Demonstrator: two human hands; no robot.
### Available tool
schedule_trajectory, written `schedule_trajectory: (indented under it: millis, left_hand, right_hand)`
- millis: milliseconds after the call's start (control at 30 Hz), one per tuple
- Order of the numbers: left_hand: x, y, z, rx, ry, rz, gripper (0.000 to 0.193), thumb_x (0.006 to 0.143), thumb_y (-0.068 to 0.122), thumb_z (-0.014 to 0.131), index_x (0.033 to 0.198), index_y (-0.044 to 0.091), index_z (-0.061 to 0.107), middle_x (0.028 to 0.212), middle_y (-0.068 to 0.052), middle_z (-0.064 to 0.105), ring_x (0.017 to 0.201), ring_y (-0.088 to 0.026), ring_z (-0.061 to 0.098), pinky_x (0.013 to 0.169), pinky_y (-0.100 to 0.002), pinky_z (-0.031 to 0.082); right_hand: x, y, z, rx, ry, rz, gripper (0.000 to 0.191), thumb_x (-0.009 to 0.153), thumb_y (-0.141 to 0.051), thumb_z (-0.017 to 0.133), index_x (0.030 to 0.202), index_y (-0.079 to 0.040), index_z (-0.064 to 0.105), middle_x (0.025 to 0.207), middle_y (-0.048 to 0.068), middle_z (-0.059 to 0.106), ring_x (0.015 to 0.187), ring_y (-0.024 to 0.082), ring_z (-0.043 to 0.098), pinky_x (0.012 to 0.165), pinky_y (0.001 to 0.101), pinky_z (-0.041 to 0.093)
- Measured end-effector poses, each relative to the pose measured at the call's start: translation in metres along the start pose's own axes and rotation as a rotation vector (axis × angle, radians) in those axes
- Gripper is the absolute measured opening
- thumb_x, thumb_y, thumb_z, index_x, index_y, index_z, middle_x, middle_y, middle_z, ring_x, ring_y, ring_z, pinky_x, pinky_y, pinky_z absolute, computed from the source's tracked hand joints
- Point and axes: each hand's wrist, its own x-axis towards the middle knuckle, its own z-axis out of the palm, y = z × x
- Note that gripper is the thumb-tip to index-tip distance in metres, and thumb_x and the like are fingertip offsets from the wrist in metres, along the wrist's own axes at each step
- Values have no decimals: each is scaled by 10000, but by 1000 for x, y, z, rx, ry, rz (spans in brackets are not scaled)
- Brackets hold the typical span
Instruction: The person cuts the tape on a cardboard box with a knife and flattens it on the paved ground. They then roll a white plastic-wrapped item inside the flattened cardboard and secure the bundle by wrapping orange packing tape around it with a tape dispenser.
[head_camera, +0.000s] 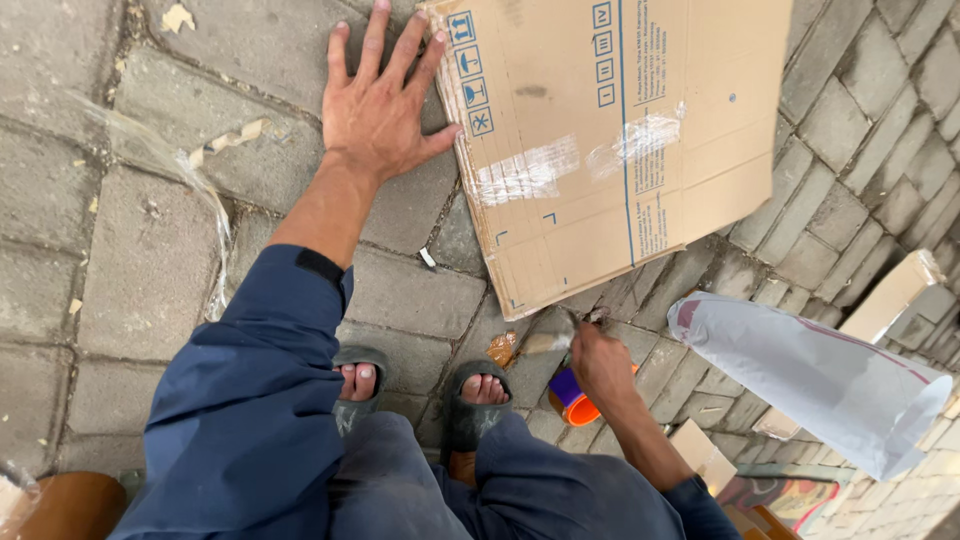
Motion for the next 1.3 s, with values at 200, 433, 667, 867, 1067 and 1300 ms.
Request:
schedule_trajectory:
  millis: [200,433,667,867,1067,1300]
  left_hand:
    - [2,1,-12,0,-51,-8,941,898,755,540,1647,217,354,1707,-47,249,1580,-332,88,1219,-663,65]
    - [8,0,-24,-7,-89,-23,963,876,771,529,1640,223,320,1692,-29,238,1566,-328,90,1206,-662,88]
    - [4,0,-19,-8,-90,-8,944,893,761,540,1646,232,327,1709,-40,230,1577,-326,86,1211,-661,92]
    - [5,1,-16,-7,-71,-14,959,898,772,527,1657,223,322,1720,-37,223,1584,-325,74,1222,-660,78]
    - [3,0,-9,16,-46,-18,966,897,780,506,1660,224,309,1710,-42,221,1578,-324,74,1227,-650,70]
    - [5,1,-16,12,-58,-10,959,890,771,526,1653,229,319,1706,-38,238,1578,-330,95,1222,-655,86]
  right_hand:
    - [115,-66,-58,174,420,-239,127,1012,-123,601,1037,-19,669,720,225,652,659,426,659,599,504,525]
    - [274,-193,-128,149,546,-437,151,987,-103,608,916,8,680,740,287,673,700,485,680,681,564,545]
    - [275,-181,-125,10,428,-423,204,991,-108,581,878,33,676,686,291,656,623,466,677,572,529,557]
    - [161,-84,-59,-12,291,-411,155,1018,-103,553,922,12,592,582,182,606,468,350,608,426,463,492]
    - [12,-8,-8,-50,52,-99,123,937,-165,634,914,-45,646,613,229,633,548,420,642,522,531,522]
    - [99,-66,-63,204,465,-243,139,1019,-122,597,1066,-13,669,737,177,688,629,384,683,566,475,532]
